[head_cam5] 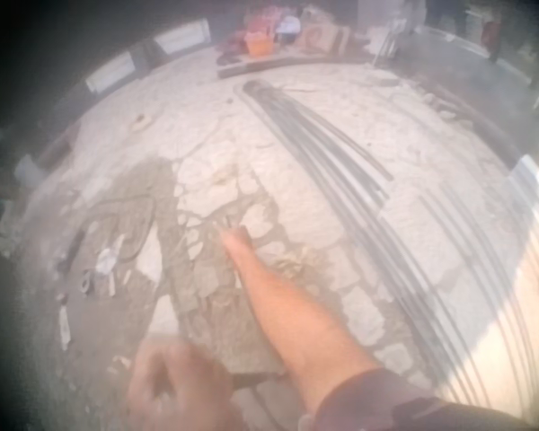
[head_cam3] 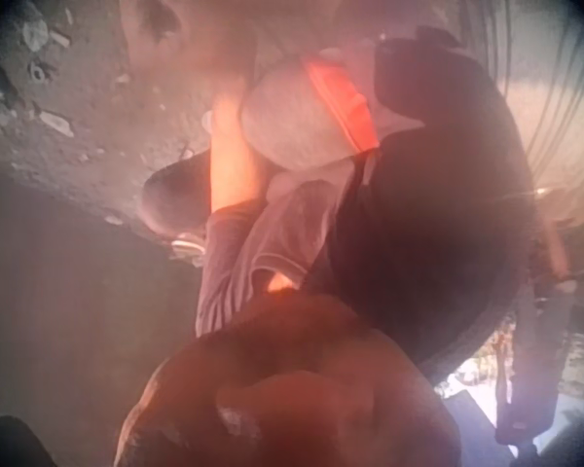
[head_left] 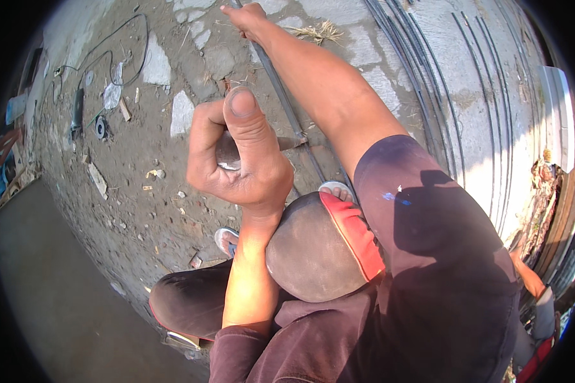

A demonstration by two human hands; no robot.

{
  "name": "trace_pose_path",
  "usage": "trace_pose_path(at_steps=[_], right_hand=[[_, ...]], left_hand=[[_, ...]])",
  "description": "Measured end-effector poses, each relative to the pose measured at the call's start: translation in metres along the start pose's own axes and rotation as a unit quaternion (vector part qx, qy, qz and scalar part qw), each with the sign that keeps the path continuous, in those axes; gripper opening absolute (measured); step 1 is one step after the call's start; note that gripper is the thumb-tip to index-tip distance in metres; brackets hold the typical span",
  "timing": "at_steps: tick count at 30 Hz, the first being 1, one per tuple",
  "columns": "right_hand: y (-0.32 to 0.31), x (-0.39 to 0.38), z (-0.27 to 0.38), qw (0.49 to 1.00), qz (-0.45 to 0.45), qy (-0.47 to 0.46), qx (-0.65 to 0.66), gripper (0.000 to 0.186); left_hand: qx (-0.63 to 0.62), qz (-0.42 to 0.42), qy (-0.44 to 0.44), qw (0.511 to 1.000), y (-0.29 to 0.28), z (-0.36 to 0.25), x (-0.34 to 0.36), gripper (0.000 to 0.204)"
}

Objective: The person uses a metal pipe as a lever to snap long metal rods into shorter segments. They repeatedly position a rod over a fixed point on the ground, apply downward force with the pipe, and break the rod. The resulting pieces are gathered into a pile on the ground.

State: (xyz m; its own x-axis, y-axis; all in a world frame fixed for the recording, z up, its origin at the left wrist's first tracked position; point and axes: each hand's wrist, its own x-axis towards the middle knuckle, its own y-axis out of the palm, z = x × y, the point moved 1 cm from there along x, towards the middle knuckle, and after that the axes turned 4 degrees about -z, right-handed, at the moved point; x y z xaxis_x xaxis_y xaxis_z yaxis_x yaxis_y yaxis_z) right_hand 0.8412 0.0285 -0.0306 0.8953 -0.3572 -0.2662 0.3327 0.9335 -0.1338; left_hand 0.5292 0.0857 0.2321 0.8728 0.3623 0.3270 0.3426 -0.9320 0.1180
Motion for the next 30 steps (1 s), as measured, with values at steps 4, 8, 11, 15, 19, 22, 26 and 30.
trace_pose_path(at_steps=[4, 8, 11, 15, 19, 22, 26, 30], right_hand=[[0.013, -0.007, 0.009, 0.997, 0.024, -0.062, -0.045, 0.077], [-0.002, -0.002, 0.023, 0.991, -0.012, -0.073, -0.109, 0.061], [0.011, -0.074, 0.052, 0.997, 0.043, 0.0, -0.058, 0.049], [-0.01, -0.088, 0.083, 0.999, 0.046, 0.012, -0.014, 0.047], [-0.012, -0.082, 0.079, 0.996, 0.072, -0.043, -0.021, 0.059], [-0.017, -0.081, 0.076, 0.991, 0.086, -0.097, -0.02, 0.057], [-0.054, -0.068, 0.078, 0.987, 0.019, -0.128, -0.091, 0.053], [-0.077, -0.164, 0.122, 0.993, 0.022, -0.1, 0.052, 0.042]], left_hand=[[0.019, -0.025, 0.017, 0.999, 0.002, 0.0, -0.001, 0.031], [0.031, -0.036, 0.031, 0.998, 0.012, 0.009, 0.019, 0.034], [0.082, -0.078, 0.062, 0.992, -0.006, 0.011, 0.031, 0.036], [0.104, -0.065, 0.106, 0.987, -0.007, 0.015, 0.031, 0.035], [0.099, -0.04, 0.136, 0.985, 0.02, 0.005, 0.021, 0.034], [0.108, -0.023, 0.166, 0.98, 0.033, 0.007, 0.016, 0.032], [0.115, -0.014, 0.161, 0.98, 0.048, 0.002, 0.011, 0.031], [0.128, -0.055, 0.121, 0.983, -0.016, 0.021, 0.041, 0.032]])
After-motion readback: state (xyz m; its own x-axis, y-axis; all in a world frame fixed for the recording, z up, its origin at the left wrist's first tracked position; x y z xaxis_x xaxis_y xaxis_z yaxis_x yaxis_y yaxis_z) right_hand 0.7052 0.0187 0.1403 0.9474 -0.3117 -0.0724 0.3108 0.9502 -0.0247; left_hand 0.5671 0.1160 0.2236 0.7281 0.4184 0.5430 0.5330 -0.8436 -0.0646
